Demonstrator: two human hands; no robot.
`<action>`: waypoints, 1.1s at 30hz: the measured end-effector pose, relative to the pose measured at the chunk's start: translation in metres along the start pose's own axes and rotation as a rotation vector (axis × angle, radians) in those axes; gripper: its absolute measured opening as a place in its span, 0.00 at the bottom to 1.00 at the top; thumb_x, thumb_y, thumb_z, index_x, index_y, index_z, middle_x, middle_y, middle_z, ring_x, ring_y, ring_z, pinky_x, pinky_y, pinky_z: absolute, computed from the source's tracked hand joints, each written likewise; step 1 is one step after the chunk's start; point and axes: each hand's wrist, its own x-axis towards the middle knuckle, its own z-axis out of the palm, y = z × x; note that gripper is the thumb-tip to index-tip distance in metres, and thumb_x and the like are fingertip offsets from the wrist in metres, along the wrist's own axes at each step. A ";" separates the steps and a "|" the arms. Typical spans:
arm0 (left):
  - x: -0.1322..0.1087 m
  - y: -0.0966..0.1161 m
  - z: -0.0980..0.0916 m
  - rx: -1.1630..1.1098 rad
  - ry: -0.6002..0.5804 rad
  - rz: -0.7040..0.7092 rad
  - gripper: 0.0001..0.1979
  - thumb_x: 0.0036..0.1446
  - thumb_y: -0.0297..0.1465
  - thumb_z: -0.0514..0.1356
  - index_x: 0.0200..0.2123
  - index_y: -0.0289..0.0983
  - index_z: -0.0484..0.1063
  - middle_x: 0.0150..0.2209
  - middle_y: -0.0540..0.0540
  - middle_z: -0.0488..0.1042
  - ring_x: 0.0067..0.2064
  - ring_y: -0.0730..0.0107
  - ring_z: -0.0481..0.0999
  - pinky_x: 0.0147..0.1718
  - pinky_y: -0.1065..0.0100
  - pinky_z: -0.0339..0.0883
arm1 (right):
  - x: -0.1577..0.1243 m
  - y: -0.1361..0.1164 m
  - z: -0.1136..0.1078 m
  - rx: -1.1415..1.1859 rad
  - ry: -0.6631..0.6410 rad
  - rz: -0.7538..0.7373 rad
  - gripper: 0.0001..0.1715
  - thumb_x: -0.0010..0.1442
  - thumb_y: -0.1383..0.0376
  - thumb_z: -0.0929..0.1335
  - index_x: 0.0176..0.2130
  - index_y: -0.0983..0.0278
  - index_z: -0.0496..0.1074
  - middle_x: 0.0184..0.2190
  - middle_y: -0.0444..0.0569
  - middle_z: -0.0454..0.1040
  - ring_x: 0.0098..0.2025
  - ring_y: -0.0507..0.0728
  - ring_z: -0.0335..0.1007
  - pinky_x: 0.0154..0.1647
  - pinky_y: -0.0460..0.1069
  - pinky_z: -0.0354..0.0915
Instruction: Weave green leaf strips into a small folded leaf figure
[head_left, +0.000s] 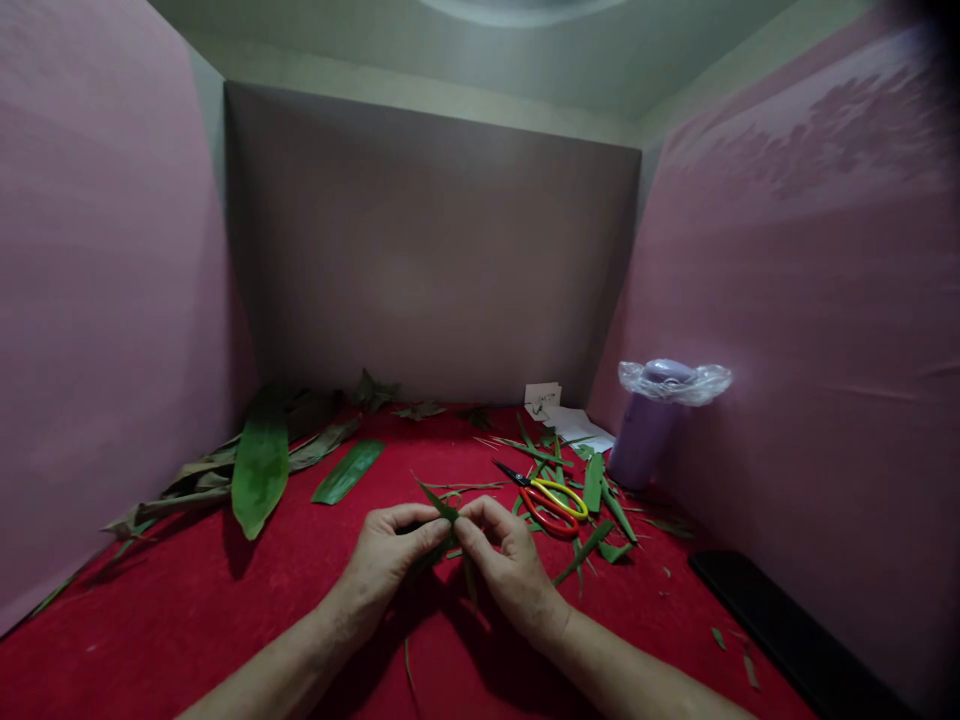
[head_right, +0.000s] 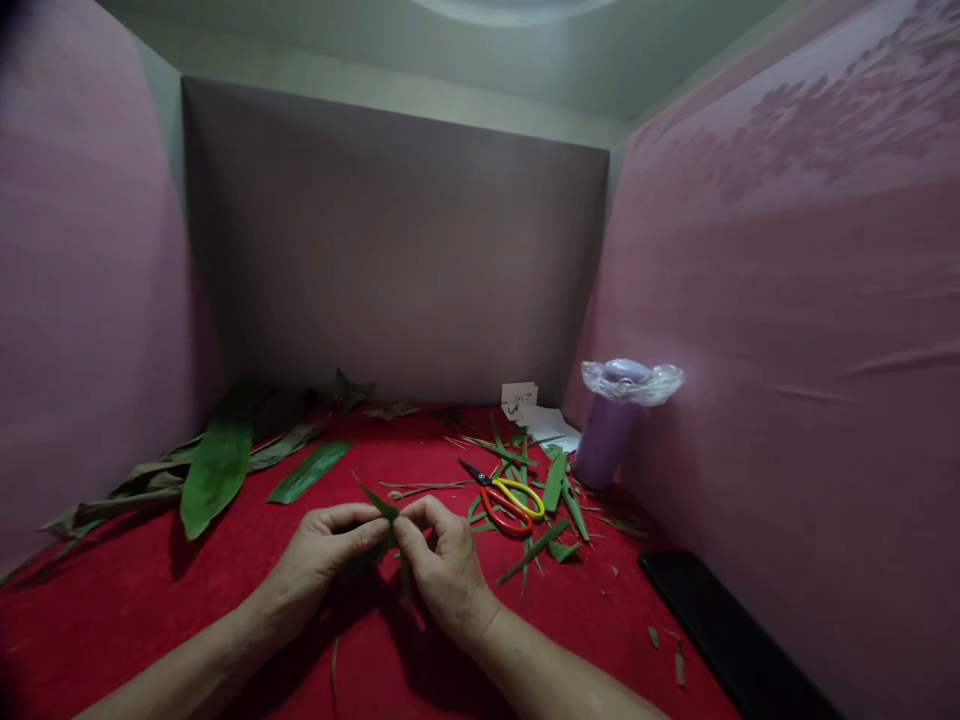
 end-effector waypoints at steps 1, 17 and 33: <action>0.000 -0.001 -0.001 0.001 -0.003 0.000 0.09 0.40 0.33 0.69 0.27 0.35 0.79 0.22 0.48 0.78 0.23 0.74 0.71 0.23 0.74 0.62 | 0.001 0.000 0.000 0.010 0.012 0.003 0.15 0.59 0.58 0.64 0.27 0.65 0.67 0.21 0.40 0.63 0.25 0.50 0.58 0.27 0.45 0.56; -0.004 -0.002 -0.005 0.223 -0.278 -0.239 0.11 0.40 0.35 0.68 0.22 0.32 0.76 0.17 0.49 0.72 0.18 0.76 0.65 0.19 0.73 0.55 | 0.015 0.003 -0.017 0.433 -0.294 0.339 0.19 0.49 0.54 0.71 0.24 0.67 0.68 0.19 0.41 0.64 0.19 0.46 0.57 0.22 0.42 0.54; -0.001 -0.001 -0.011 0.241 -0.263 -0.201 0.11 0.42 0.34 0.67 0.27 0.32 0.77 0.23 0.44 0.77 0.22 0.73 0.69 0.23 0.72 0.59 | 0.018 0.005 -0.015 0.543 -0.161 0.487 0.11 0.48 0.62 0.68 0.22 0.65 0.62 0.12 0.38 0.65 0.12 0.46 0.58 0.12 0.40 0.50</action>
